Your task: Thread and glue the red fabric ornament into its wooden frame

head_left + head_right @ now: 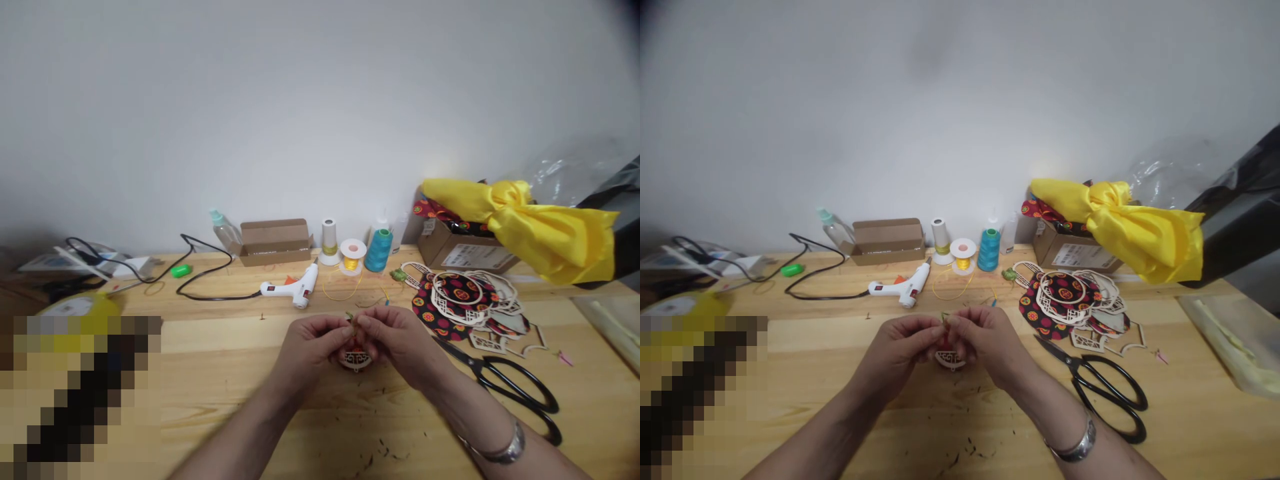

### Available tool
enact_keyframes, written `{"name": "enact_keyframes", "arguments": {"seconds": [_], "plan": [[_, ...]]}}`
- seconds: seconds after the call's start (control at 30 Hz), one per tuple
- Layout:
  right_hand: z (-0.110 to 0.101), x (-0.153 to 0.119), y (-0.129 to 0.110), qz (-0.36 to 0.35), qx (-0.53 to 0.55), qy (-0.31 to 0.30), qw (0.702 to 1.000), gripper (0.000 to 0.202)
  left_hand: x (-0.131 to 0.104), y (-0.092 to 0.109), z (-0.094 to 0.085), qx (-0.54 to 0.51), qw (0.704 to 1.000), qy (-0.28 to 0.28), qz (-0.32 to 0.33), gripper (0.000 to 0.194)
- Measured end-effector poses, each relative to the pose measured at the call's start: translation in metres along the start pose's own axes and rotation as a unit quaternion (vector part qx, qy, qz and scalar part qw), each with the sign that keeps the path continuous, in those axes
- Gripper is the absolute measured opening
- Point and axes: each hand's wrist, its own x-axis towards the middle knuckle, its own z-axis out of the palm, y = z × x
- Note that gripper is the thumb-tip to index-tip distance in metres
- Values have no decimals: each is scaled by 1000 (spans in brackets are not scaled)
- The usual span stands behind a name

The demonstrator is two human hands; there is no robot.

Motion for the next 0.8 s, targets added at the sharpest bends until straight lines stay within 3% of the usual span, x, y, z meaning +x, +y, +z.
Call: {"name": "enact_keyframes", "arguments": {"seconds": [0.27, 0.57, 0.67, 0.8], "plan": [[0, 0, -6, 26, -68, 53, 996, 24, 4, -4, -5, -17, 999, 41, 1, 12], [5, -10, -2, -129, -220, 116, 960, 17, 2, 1, 1, -32, 993, 108, -22, 12], [9, -16, 5, -212, -337, 116, 910, 14, 3, 1, 1, -43, 994, 98, -25, 12], [11, -19, 18, -359, -516, 98, 771, 15, 3, -2, 2, -96, 993, 62, -39, 12]]}}
